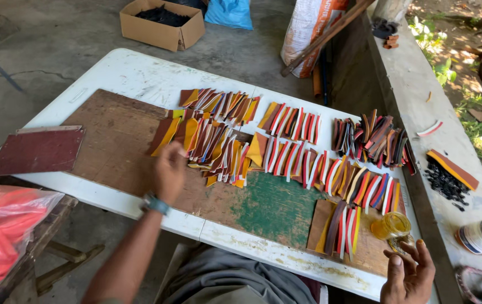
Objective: The person repeatedly picks up small multicolored rectangular pieces from a table, aligns them in their hands, and places them into a growing stack. The process is repeated continuously with new pieces taken from the table.
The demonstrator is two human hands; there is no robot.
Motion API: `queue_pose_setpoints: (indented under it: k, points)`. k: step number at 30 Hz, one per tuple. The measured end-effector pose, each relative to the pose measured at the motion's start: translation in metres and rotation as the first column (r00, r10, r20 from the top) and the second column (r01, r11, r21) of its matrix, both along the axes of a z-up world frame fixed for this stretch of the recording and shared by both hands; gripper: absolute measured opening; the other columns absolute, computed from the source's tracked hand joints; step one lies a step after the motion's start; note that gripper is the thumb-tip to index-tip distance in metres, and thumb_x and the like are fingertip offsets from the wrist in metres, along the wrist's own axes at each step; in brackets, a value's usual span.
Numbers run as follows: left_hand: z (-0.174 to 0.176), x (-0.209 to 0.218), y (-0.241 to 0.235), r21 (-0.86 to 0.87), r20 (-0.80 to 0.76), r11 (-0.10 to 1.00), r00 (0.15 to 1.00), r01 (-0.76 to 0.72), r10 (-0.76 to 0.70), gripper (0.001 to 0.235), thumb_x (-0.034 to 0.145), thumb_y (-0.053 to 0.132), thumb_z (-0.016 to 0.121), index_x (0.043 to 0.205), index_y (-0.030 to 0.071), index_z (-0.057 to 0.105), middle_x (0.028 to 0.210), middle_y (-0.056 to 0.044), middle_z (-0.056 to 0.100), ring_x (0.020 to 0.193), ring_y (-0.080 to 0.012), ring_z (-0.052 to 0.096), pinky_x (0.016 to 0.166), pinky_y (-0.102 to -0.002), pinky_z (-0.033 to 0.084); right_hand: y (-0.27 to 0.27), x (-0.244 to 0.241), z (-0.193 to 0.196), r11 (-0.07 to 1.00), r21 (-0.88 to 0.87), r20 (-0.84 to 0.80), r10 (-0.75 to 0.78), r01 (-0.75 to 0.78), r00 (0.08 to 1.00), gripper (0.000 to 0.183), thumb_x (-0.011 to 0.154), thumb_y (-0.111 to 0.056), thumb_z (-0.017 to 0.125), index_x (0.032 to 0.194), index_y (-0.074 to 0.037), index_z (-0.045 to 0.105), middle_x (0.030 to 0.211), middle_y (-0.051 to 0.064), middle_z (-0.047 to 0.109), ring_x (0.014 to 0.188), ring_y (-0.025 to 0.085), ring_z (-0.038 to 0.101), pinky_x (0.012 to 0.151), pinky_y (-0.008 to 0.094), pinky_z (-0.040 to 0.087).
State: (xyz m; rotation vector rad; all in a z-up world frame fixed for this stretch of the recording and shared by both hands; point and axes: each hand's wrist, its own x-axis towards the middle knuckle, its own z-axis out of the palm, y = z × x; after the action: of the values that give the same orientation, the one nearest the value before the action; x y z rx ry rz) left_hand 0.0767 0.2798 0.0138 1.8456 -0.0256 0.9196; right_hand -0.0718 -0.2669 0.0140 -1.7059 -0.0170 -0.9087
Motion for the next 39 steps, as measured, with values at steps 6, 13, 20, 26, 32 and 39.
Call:
queue_pose_setpoints:
  k: [6, 13, 20, 26, 32, 39]
  points:
    - [-0.004, 0.066, 0.103, 0.243, -0.381, 0.967, 0.909, -0.079, 0.170, 0.042, 0.082, 0.030, 0.085, 0.112, 0.004, 0.071, 0.104, -0.014, 0.075, 0.095, -0.0274, 0.072, 0.084, -0.040, 0.057, 0.026, 0.002, 0.016, 1.000, -0.028, -0.022, -0.004, 0.004, 1.000, 0.059, 0.108, -0.012, 0.062, 0.157, 0.012, 0.039, 0.133, 0.027, 0.057, 0.119, 0.030, 0.064, 0.099, 0.042, 0.058]
    - [-0.011, 0.097, 0.120, 0.491, -0.579, 0.869, 0.770, 0.067, 0.268, 0.021, 0.085, 0.023, 0.081, 0.100, 0.009, 0.080, 0.093, -0.012, 0.077, 0.085, -0.0296, 0.074, 0.081, -0.043, 0.059, 0.042, -0.005, 0.032, 0.996, -0.082, -0.133, -0.048, 0.037, 0.990, 0.061, 0.105, -0.013, 0.063, 0.155, 0.012, 0.039, 0.136, 0.029, 0.058, 0.113, 0.030, 0.066, 0.096, 0.040, 0.057]
    - [-0.017, 0.097, 0.125, 0.353, -0.360, 0.935, 0.919, -0.024, 0.159, 0.033, 0.086, 0.006, 0.066, 0.119, 0.007, 0.064, 0.105, -0.014, 0.075, 0.091, -0.0349, 0.072, 0.080, -0.046, 0.056, 0.041, -0.011, 0.040, 0.993, -0.102, -0.169, -0.072, 0.055, 0.983, 0.062, 0.103, -0.013, 0.064, 0.154, 0.011, 0.039, 0.135, 0.028, 0.059, 0.110, 0.029, 0.067, 0.096, 0.039, 0.055]
    - [-0.016, 0.102, 0.112, 0.603, -0.256, 0.797, 0.938, -0.033, 0.233, 0.009, 0.082, 0.007, 0.077, 0.091, 0.006, 0.073, 0.097, -0.017, 0.075, 0.088, -0.0352, 0.072, 0.080, -0.045, 0.058, 0.038, -0.010, 0.034, 0.988, -0.130, -0.212, -0.104, 0.077, 0.972, 0.060, 0.104, -0.014, 0.065, 0.153, 0.010, 0.040, 0.132, 0.027, 0.061, 0.110, 0.029, 0.068, 0.095, 0.039, 0.055]
    - [0.000, 0.106, 0.107, 0.519, -0.461, 0.854, 0.852, 0.033, 0.247, 0.026, 0.072, 0.016, 0.087, 0.090, 0.005, 0.072, 0.088, -0.014, 0.075, 0.081, -0.0301, 0.074, 0.075, -0.042, 0.059, 0.034, -0.010, 0.027, 0.989, -0.134, -0.167, -0.083, 0.061, 0.982, 0.061, 0.103, -0.013, 0.066, 0.153, 0.010, 0.040, 0.132, 0.026, 0.062, 0.109, 0.027, 0.067, 0.095, 0.038, 0.054]
    - [-0.012, 0.111, 0.118, 0.611, -0.436, 0.790, 0.854, 0.051, 0.282, 0.029, 0.071, 0.002, 0.076, 0.099, 0.009, 0.075, 0.099, -0.015, 0.076, 0.093, -0.0356, 0.072, 0.083, -0.044, 0.058, 0.036, -0.010, 0.031, 0.989, -0.143, -0.180, -0.076, 0.050, 0.981, 0.060, 0.102, -0.013, 0.066, 0.153, 0.010, 0.042, 0.131, 0.026, 0.062, 0.109, 0.026, 0.067, 0.095, 0.036, 0.054]
